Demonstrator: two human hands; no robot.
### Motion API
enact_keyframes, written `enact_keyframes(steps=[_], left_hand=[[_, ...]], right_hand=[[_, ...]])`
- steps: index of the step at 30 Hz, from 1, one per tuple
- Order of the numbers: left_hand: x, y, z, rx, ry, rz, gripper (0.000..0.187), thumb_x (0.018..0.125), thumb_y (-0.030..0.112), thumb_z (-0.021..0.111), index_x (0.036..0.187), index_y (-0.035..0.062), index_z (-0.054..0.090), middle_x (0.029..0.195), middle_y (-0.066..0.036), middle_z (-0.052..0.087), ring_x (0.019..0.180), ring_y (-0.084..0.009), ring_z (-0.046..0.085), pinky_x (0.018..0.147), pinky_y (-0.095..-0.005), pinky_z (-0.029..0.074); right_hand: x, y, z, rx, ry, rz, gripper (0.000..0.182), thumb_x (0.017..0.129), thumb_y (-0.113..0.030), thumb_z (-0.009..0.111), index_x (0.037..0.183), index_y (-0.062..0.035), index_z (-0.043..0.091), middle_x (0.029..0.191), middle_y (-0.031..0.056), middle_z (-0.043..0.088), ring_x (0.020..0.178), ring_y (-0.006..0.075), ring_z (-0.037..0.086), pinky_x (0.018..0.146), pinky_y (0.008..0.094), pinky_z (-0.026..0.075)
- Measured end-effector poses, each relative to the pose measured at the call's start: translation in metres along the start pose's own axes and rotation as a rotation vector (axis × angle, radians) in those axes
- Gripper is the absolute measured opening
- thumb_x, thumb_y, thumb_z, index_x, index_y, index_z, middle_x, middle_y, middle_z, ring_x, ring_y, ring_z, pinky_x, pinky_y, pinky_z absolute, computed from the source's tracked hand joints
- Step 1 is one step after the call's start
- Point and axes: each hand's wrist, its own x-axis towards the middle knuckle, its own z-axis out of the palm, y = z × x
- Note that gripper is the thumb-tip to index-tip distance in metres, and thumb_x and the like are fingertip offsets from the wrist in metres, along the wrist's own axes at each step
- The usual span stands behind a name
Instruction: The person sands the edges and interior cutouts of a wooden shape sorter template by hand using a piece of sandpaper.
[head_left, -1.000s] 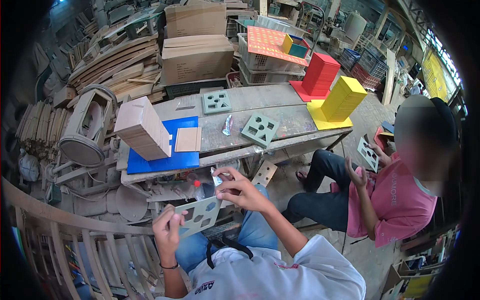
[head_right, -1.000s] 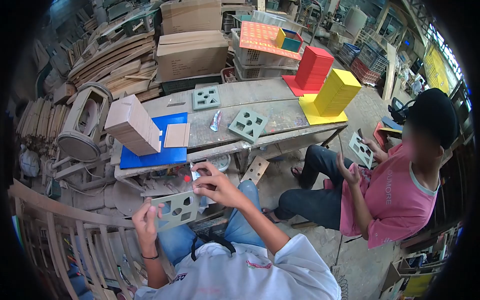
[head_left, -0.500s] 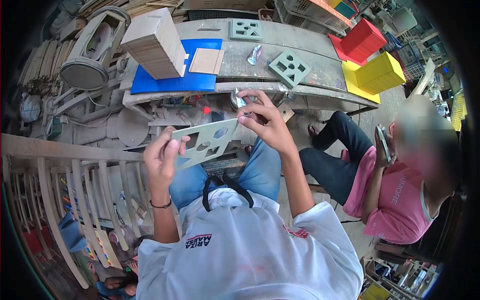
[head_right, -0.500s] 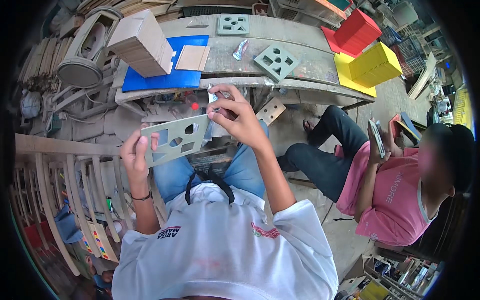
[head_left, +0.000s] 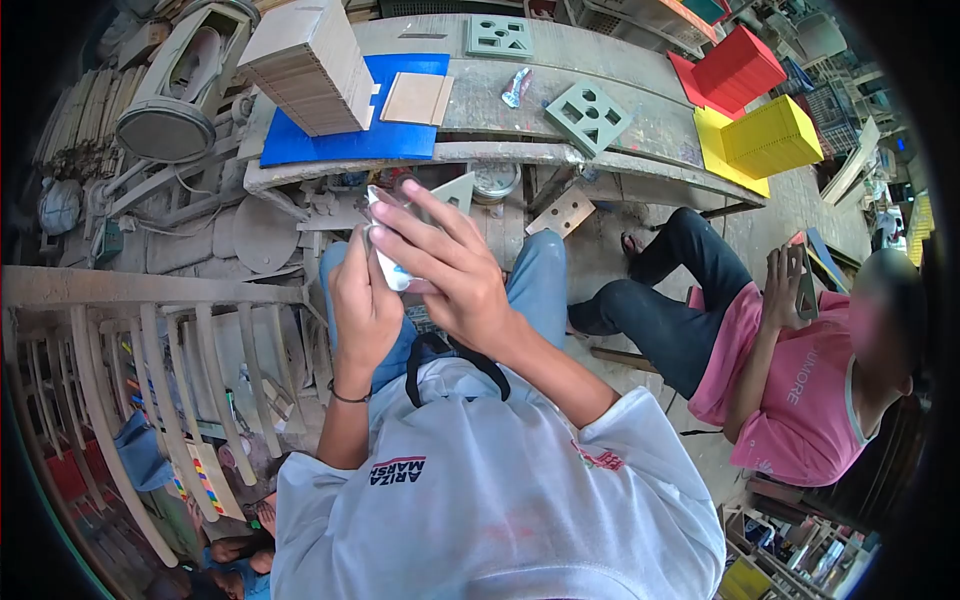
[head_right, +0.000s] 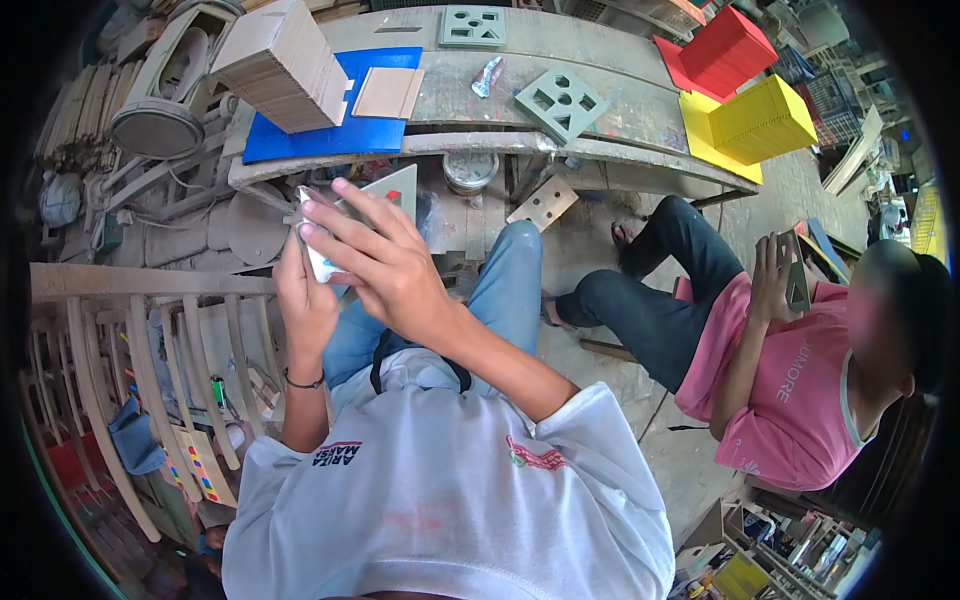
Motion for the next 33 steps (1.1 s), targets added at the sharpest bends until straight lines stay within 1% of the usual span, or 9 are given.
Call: enact_keyframes(steps=[5, 9, 13, 17, 21, 25, 29, 30, 33], left_hand=[[-0.002, 0.006, -0.010, -0.270, 0.110, -0.055, 0.036, 0.105, 0.015, 0.034, 0.105, -0.0124, 0.057, 0.094, -0.017, 0.070, 0.078, -0.0212, 0.070, 0.074, -0.0318, 0.055], [0.001, 0.014, -0.022, -0.289, 0.104, -0.014, 0.035, 0.105, 0.012, 0.031, 0.104, -0.0108, 0.057, 0.096, -0.020, 0.069, 0.080, -0.0222, 0.070, 0.075, -0.0341, 0.057], [0.008, 0.011, -0.014, -0.151, -0.021, 0.003, 0.034, 0.104, 0.010, 0.031, 0.105, -0.0130, 0.055, 0.093, -0.018, 0.069, 0.077, -0.0208, 0.069, 0.074, -0.0309, 0.055], [0.004, 0.006, -0.011, -0.376, 0.082, -0.028, 0.032, 0.104, 0.009, 0.032, 0.100, -0.0118, 0.055, 0.088, -0.018, 0.069, 0.076, -0.0186, 0.068, 0.073, -0.0295, 0.054], [-0.002, 0.013, -0.026, -0.207, 0.120, -0.002, 0.032, 0.105, 0.010, 0.030, 0.101, -0.0129, 0.052, 0.089, -0.021, 0.068, 0.076, -0.0211, 0.068, 0.073, -0.0308, 0.055], [0.004, 0.004, -0.017, -0.137, 0.131, -0.030, 0.031, 0.105, 0.009, 0.031, 0.102, -0.0120, 0.053, 0.088, -0.021, 0.068, 0.080, -0.0210, 0.069, 0.073, -0.0312, 0.056], [-0.006, -0.001, -0.025, -0.100, 0.202, -0.018, 0.034, 0.106, 0.014, 0.031, 0.099, -0.0099, 0.053, 0.086, -0.019, 0.068, 0.081, -0.0209, 0.069, 0.073, -0.0314, 0.056], [-0.006, 0.003, -0.029, -0.382, 0.167, -0.053, 0.032, 0.106, 0.014, 0.032, 0.098, -0.0088, 0.053, 0.085, -0.018, 0.068, 0.079, -0.0193, 0.069, 0.073, -0.0302, 0.055], [-0.004, 0.005, -0.026, -0.170, 0.178, -0.072, 0.034, 0.106, 0.020, 0.034, 0.100, -0.0059, 0.056, 0.090, -0.014, 0.068, 0.075, -0.0155, 0.066, 0.074, -0.0286, 0.053]], right_hand=[[-0.021, 0.048, -0.003, -0.126, 0.024, 0.175, 0.052, 0.077, 0.013, 0.056, 0.124, -0.0073, 0.064, 0.136, 0.0119, 0.058, 0.135, 0.0309, 0.046, 0.114, 0.0491, 0.030], [-0.033, 0.069, -0.024, -0.046, 0.185, 0.437, 0.057, 0.072, 0.019, 0.053, 0.123, -0.0040, 0.064, 0.135, 0.0172, 0.057, 0.131, 0.0328, 0.050, 0.108, 0.0399, 0.043], [0.011, -0.001, -0.026, 0.056, 0.112, 0.060, 0.058, 0.071, 0.014, 0.060, 0.126, -0.0046, 0.062, 0.138, 0.0154, 0.055, 0.133, 0.0339, 0.048, 0.110, 0.0450, 0.038], [-0.003, 0.039, 0.000, 0.005, 0.099, 0.099, 0.052, 0.074, 0.015, 0.054, 0.122, -0.0025, 0.064, 0.132, 0.0174, 0.059, 0.132, 0.0350, 0.048, 0.112, 0.0462, 0.035], [-0.018, 0.082, -0.008, -0.006, 0.209, 0.367, 0.054, 0.072, 0.019, 0.049, 0.121, 0.0013, 0.064, 0.132, 0.0194, 0.059, 0.130, 0.0339, 0.051, 0.112, 0.0441, 0.036], [0.017, 0.000, -0.006, 0.124, 0.050, 0.024, 0.058, 0.071, 0.012, 0.061, 0.127, -0.0051, 0.061, 0.137, 0.0147, 0.055, 0.134, 0.0327, 0.046, 0.115, 0.0476, 0.031], [-0.009, 0.078, 0.010, -0.099, 0.078, 0.245, 0.056, 0.074, 0.018, 0.050, 0.123, -0.0040, 0.064, 0.136, 0.0159, 0.056, 0.134, 0.0312, 0.047, 0.115, 0.0439, 0.032], [-0.004, 0.082, -0.002, -0.154, 0.089, 0.338, 0.055, 0.075, 0.018, 0.048, 0.123, -0.0034, 0.063, 0.135, 0.0157, 0.057, 0.132, 0.0306, 0.049, 0.114, 0.0416, 0.033], [0.009, 0.047, -0.003, 0.089, 0.190, 0.122, 0.048, 0.073, 0.009, 0.060, 0.120, -0.0027, 0.064, 0.134, 0.0158, 0.058, 0.131, 0.0325, 0.050, 0.114, 0.0471, 0.031]])
